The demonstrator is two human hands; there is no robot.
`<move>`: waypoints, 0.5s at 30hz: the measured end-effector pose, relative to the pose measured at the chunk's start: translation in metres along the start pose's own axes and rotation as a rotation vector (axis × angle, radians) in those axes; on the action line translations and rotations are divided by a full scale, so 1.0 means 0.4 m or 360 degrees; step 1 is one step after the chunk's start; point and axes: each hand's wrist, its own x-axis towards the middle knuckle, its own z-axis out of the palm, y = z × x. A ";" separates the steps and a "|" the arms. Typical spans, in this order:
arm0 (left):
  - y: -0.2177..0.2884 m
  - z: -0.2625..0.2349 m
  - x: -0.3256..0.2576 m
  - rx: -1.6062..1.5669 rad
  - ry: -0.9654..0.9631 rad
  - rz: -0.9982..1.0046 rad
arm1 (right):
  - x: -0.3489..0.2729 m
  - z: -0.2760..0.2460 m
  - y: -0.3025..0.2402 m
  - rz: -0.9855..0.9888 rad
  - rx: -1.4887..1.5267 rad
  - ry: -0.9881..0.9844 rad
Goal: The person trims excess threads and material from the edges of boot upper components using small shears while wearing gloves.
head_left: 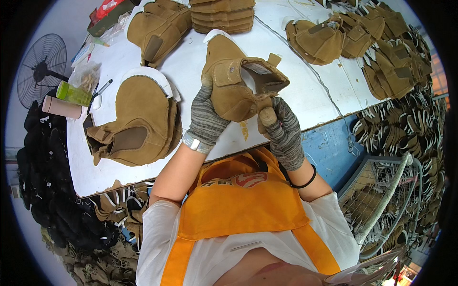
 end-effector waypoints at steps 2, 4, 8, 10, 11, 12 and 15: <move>-0.001 0.010 -0.001 0.0037 0.0041 0.0013 | 0.002 -0.001 0.001 0.0018 0.0043 -0.0018; 0.000 0.013 -0.001 0.0038 0.0052 0.0010 | 0.002 0.000 -0.003 0.0026 0.0010 -0.0027; -0.001 0.024 -0.001 0.0057 0.0047 -0.0011 | 0.003 -0.005 0.006 -0.0042 -0.0129 0.0017; -0.003 0.032 0.001 0.0077 0.0022 -0.0027 | 0.007 -0.011 -0.016 0.0045 -0.0132 -0.0027; -0.004 0.033 0.003 0.0070 -0.0011 -0.0043 | 0.008 -0.015 -0.023 0.0089 -0.0133 -0.0050; -0.004 0.034 0.004 0.0062 -0.0044 -0.0060 | 0.008 -0.018 -0.015 0.0001 -0.0148 0.0047; -0.013 0.041 -0.003 0.0162 0.0015 -0.0007 | 0.024 -0.042 0.005 -0.0167 -0.0214 0.0303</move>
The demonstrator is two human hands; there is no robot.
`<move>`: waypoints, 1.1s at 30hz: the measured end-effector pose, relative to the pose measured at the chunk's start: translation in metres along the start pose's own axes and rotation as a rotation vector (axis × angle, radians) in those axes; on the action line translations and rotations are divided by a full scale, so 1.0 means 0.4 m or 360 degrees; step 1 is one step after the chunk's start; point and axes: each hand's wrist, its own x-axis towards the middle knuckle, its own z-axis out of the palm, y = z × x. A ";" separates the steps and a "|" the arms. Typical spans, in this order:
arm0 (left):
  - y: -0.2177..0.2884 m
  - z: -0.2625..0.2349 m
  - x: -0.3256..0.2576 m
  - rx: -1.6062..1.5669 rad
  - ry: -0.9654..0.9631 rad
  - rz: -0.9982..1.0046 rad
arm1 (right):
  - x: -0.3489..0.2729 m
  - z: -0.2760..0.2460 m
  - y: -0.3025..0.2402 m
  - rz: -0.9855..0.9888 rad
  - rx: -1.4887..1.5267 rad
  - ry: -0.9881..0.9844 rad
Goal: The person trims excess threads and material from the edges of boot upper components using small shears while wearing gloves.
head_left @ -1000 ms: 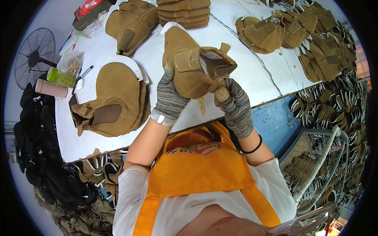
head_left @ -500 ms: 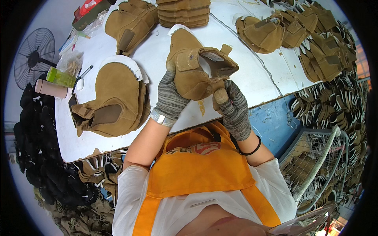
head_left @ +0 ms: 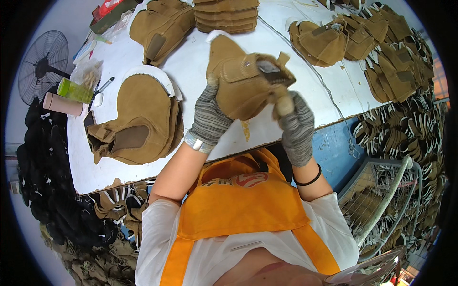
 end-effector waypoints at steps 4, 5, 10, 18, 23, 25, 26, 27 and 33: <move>-0.016 0.015 0.002 0.0334 -0.0008 0.0180 | 0.046 -0.035 0.046 0.0034 0.0195 0.0464; -0.017 0.017 0.004 0.0464 -0.0033 0.0200 | 0.050 -0.040 0.043 0.0071 0.0275 0.0439; -0.027 0.054 -0.004 0.1013 -0.0090 0.0271 | 0.041 -0.034 0.026 0.0182 0.0549 0.0236; -0.032 0.022 -0.005 0.1390 -0.0107 0.0228 | 0.071 -0.067 0.050 0.0300 0.0557 0.0090; -0.035 0.028 -0.023 0.1655 -0.0089 0.0242 | 0.048 -0.075 0.049 0.0327 0.0615 0.0233; -0.045 0.041 -0.025 0.1604 -0.0078 0.0279 | 0.035 -0.064 0.025 0.0254 0.0647 0.0323; -0.045 0.054 -0.024 0.1704 -0.0059 0.0288 | 0.030 -0.060 0.018 0.0204 0.0676 0.0356; -0.043 0.070 -0.021 0.1803 -0.0040 0.0298 | 0.025 -0.057 0.010 0.0153 0.0704 0.0390; -0.041 0.126 -0.026 0.1163 -0.0066 0.0356 | 0.011 -0.052 -0.006 -0.0302 0.0505 0.0384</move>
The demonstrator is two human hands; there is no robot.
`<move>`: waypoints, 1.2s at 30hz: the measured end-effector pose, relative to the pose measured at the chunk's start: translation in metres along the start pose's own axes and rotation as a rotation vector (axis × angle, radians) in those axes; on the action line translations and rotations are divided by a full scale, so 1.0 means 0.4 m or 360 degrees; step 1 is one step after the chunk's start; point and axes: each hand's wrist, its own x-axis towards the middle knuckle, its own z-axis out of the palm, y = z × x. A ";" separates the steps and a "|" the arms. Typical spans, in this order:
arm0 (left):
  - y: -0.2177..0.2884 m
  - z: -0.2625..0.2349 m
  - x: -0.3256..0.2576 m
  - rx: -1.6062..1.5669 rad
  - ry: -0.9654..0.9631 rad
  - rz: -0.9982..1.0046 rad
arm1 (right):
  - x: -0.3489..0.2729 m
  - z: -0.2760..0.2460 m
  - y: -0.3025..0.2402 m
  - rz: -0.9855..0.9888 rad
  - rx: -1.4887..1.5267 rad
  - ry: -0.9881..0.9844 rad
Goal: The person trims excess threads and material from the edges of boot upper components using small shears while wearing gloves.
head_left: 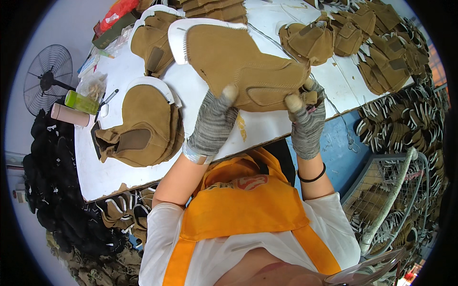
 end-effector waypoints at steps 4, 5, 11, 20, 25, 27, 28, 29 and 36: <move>-0.020 -0.013 0.030 -0.0934 0.0208 -0.0175 | -0.031 0.018 -0.042 -0.0345 -0.0621 -0.0465; -0.072 -0.087 0.058 -0.1677 -0.0028 -0.0275 | -0.037 0.030 -0.054 -0.0365 -0.0589 -0.0640; -0.080 -0.090 0.040 -0.1097 0.0002 -0.0220 | -0.061 0.059 -0.056 -0.0687 -0.0888 -0.1152; -0.075 -0.053 0.024 -0.0779 0.0390 -0.0257 | -0.063 0.085 -0.062 -0.0823 -0.0687 -0.1277; -0.107 -0.094 0.033 -0.0910 0.0343 -0.0200 | -0.036 0.039 -0.106 -0.0478 -0.0441 -0.1100; -0.107 -0.106 0.035 -0.1047 0.0263 -0.0237 | -0.026 0.015 -0.134 -0.0409 -0.0536 -0.0949; -0.110 -0.115 0.037 -0.1154 0.0196 -0.0259 | -0.037 -0.002 -0.123 -0.0462 -0.0606 -0.0663; -0.114 -0.127 0.039 -0.1288 0.0119 -0.0291 | -0.038 -0.026 -0.096 -0.0407 -0.0596 -0.0465; -0.168 -0.185 0.057 -0.2026 -0.0168 -0.0450 | -0.032 -0.028 -0.062 0.0382 -0.0560 -0.0027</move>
